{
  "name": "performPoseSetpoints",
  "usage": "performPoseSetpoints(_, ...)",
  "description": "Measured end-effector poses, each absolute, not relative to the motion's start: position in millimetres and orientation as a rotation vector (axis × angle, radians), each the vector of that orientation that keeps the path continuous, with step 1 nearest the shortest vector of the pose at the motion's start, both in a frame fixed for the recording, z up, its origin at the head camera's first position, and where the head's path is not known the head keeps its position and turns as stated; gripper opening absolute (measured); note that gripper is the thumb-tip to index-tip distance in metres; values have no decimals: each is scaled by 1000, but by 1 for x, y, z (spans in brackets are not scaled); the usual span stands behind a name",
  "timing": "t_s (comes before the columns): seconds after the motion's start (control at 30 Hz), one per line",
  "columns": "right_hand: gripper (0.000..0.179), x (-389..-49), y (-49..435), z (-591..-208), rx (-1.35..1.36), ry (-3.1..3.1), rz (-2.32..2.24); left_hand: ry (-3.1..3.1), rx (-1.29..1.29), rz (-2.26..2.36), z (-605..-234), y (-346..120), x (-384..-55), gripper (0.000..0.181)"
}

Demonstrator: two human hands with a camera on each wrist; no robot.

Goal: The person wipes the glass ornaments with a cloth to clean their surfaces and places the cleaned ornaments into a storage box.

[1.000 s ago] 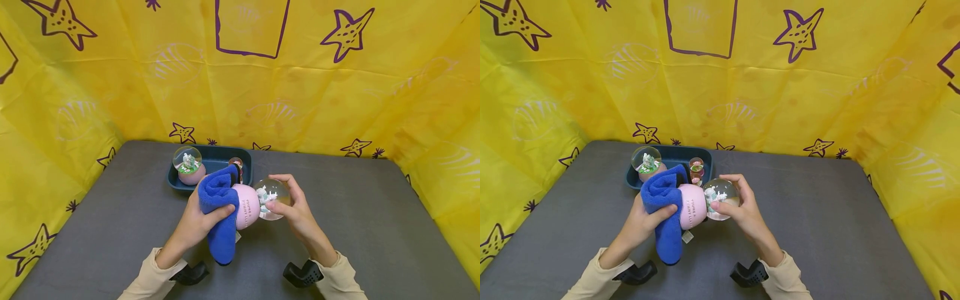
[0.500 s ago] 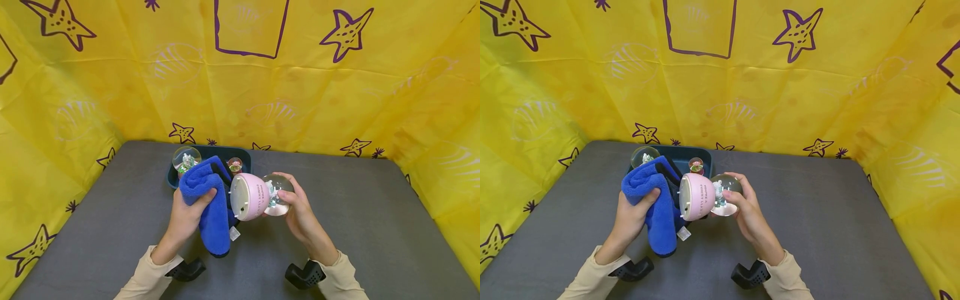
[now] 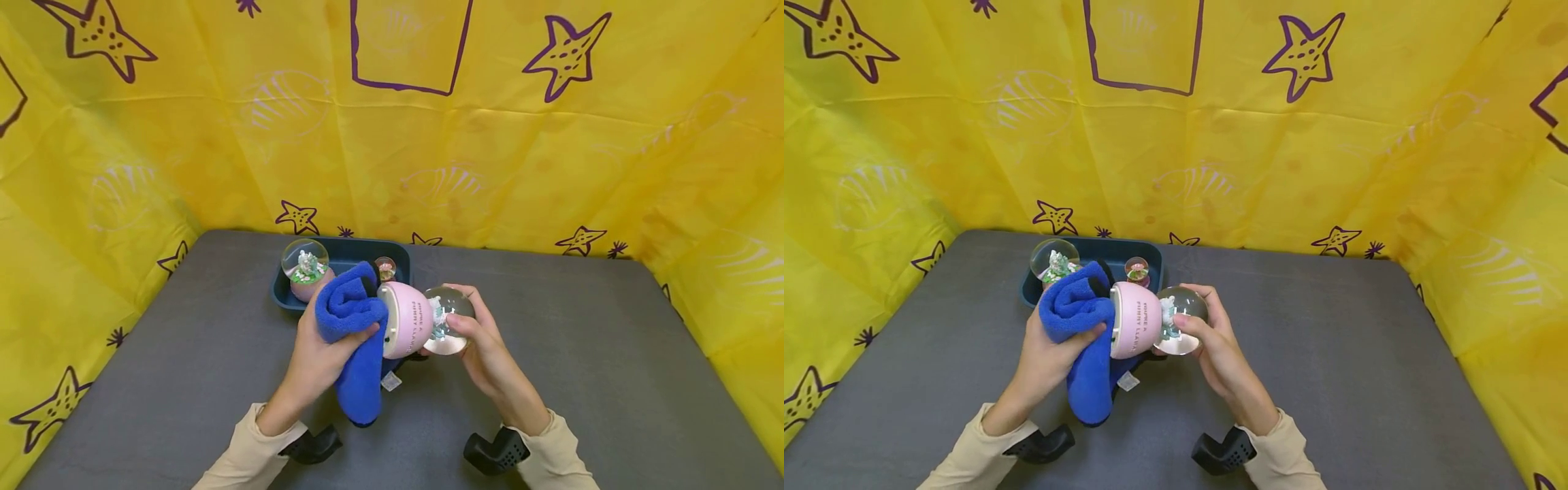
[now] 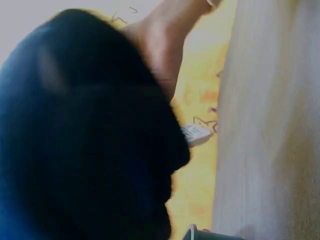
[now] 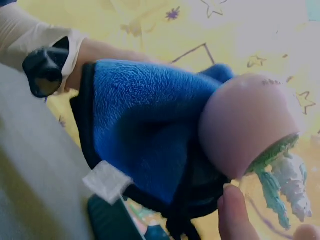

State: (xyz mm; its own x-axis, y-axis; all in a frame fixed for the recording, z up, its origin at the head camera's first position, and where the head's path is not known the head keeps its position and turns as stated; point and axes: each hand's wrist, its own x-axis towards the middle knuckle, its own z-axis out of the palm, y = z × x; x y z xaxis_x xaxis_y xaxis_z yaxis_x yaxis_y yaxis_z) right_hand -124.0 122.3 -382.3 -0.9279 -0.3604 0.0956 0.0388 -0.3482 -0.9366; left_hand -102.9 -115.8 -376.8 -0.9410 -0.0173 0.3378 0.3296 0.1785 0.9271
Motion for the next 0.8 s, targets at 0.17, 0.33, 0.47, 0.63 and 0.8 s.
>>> performPoseSetpoints(0.17, 42, -122, 123, -383, -478, 1625, -2421, -2056, -196, -1999, -377, -115, -106, 61)
performPoseSetpoints(0.33, 52, -121, 120, -384, -589, 1611, -2558, -1991, -156, -2361, -378, -114, -106, 54)
performPoseSetpoints(0.47, 61, -123, 118, -386, -750, 1651, -2666, -2052, -35, -2496, -375, -112, -101, 56)
performPoseSetpoints(0.63, 79, -126, 117, -389, -832, 1936, -2679, -1983, 125, -2728, -368, -108, -96, 57)
performPoseSetpoints(0.8, 88, -129, 117, -390, -1000, 2178, -2628, -1853, 250, -2831, -362, -108, -96, 55)
